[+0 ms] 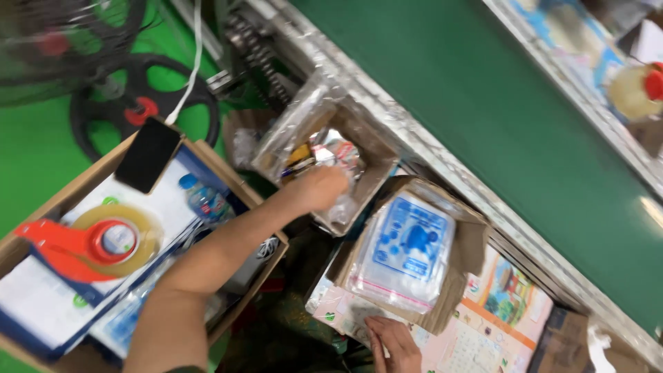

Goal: Packaging face masks into plastic bags and cardboard boxes at a conveyor belt workstation.

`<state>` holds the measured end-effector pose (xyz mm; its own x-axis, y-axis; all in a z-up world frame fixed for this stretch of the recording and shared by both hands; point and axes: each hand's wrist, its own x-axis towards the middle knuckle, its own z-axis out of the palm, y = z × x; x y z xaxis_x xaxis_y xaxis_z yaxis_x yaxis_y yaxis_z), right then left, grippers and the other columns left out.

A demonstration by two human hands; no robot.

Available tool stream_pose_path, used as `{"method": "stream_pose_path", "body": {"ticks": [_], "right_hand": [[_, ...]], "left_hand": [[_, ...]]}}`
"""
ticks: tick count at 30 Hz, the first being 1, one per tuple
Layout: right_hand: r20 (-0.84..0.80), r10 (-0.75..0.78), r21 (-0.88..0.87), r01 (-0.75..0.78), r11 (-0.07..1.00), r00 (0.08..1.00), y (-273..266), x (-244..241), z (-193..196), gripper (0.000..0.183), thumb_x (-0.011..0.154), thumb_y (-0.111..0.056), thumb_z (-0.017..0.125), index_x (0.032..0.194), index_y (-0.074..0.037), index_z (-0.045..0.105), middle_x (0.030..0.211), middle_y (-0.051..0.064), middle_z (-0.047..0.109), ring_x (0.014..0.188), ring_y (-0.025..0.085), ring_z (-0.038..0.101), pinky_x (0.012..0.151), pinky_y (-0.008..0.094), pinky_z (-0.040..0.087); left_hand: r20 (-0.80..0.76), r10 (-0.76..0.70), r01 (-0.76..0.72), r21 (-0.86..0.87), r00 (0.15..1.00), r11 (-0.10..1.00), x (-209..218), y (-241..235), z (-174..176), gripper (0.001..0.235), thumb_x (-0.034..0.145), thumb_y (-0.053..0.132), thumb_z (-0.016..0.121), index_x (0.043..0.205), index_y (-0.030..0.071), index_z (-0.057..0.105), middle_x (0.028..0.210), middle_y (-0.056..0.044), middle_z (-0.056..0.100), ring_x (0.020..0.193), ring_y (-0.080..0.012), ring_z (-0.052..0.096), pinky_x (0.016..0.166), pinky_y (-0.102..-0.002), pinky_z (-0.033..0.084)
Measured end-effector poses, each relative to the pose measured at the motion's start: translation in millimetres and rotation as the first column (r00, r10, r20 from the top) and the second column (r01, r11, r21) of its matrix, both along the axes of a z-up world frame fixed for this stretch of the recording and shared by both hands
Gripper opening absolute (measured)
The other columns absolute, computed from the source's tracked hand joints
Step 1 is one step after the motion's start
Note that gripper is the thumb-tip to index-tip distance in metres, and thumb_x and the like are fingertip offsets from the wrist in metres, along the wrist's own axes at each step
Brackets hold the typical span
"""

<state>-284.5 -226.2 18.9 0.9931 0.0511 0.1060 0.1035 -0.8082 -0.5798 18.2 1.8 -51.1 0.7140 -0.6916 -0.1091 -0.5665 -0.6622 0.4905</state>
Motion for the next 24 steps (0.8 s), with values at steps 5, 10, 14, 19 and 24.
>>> {"method": "stream_pose_path", "body": {"ticks": [5,10,14,19,24], "right_hand": [[0.056,0.076,0.042,-0.079,0.996,0.996,6.0,1.6,9.4,0.022,0.078,0.002,0.076,0.099,-0.005,0.078,0.098,0.011,0.077,0.096,0.026,0.075,0.082,0.036,0.059],[0.073,0.090,0.034,-0.093,0.995,0.993,1.7,-12.1,13.3,0.022,0.080,0.000,0.075,0.101,-0.004,0.078,0.100,0.011,0.077,0.096,0.029,0.074,0.081,0.037,0.060],[0.111,0.088,0.071,-0.096,0.993,0.990,-9.3,-30.6,4.9,0.020,0.080,-0.002,0.078,0.099,-0.007,0.079,0.098,0.010,0.077,0.095,0.028,0.074,0.081,0.038,0.060],[0.083,0.036,0.109,-0.045,0.993,0.996,-16.7,-55.9,27.2,0.017,0.082,-0.002,0.079,0.098,-0.007,0.078,0.097,0.010,0.077,0.093,0.028,0.073,0.078,0.039,0.059],[0.179,-0.016,0.142,-0.010,0.990,0.984,-30.9,-82.7,38.2,0.018,0.082,-0.005,0.081,0.099,-0.005,0.077,0.091,0.011,0.077,0.086,0.030,0.073,0.075,0.040,0.057]], "left_hand": [[-0.017,-0.155,0.156,0.055,0.988,0.986,11.9,-24.3,-36.7,0.014,0.073,-0.004,0.068,0.085,-0.003,0.075,0.095,-0.027,0.072,0.094,-0.0396,0.072,0.081,-0.047,0.058],[-0.243,-0.158,0.217,0.235,0.957,0.948,18.8,-29.2,-34.7,0.016,0.072,-0.002,0.071,0.088,-0.002,0.073,0.095,-0.025,0.071,0.095,-0.0380,0.073,0.080,-0.048,0.059],[0.242,0.003,-0.048,0.181,0.970,0.982,-1.5,-24.2,-15.5,0.014,0.078,0.000,0.064,0.085,0.004,0.075,0.092,-0.022,0.073,0.094,-0.0383,0.072,0.080,-0.051,0.057],[0.419,-0.065,0.008,0.138,0.905,0.990,-38.3,-11.5,96.2,0.036,0.070,-0.005,0.064,0.101,0.009,0.075,0.101,-0.019,0.073,0.109,-0.0411,0.067,0.102,-0.057,0.040],[0.341,0.085,0.055,-0.379,0.936,0.924,-102.4,-27.7,195.6,0.040,0.069,0.005,0.077,0.108,-0.002,0.071,0.111,-0.021,0.070,0.105,-0.0415,0.065,0.090,-0.045,0.050]]}}
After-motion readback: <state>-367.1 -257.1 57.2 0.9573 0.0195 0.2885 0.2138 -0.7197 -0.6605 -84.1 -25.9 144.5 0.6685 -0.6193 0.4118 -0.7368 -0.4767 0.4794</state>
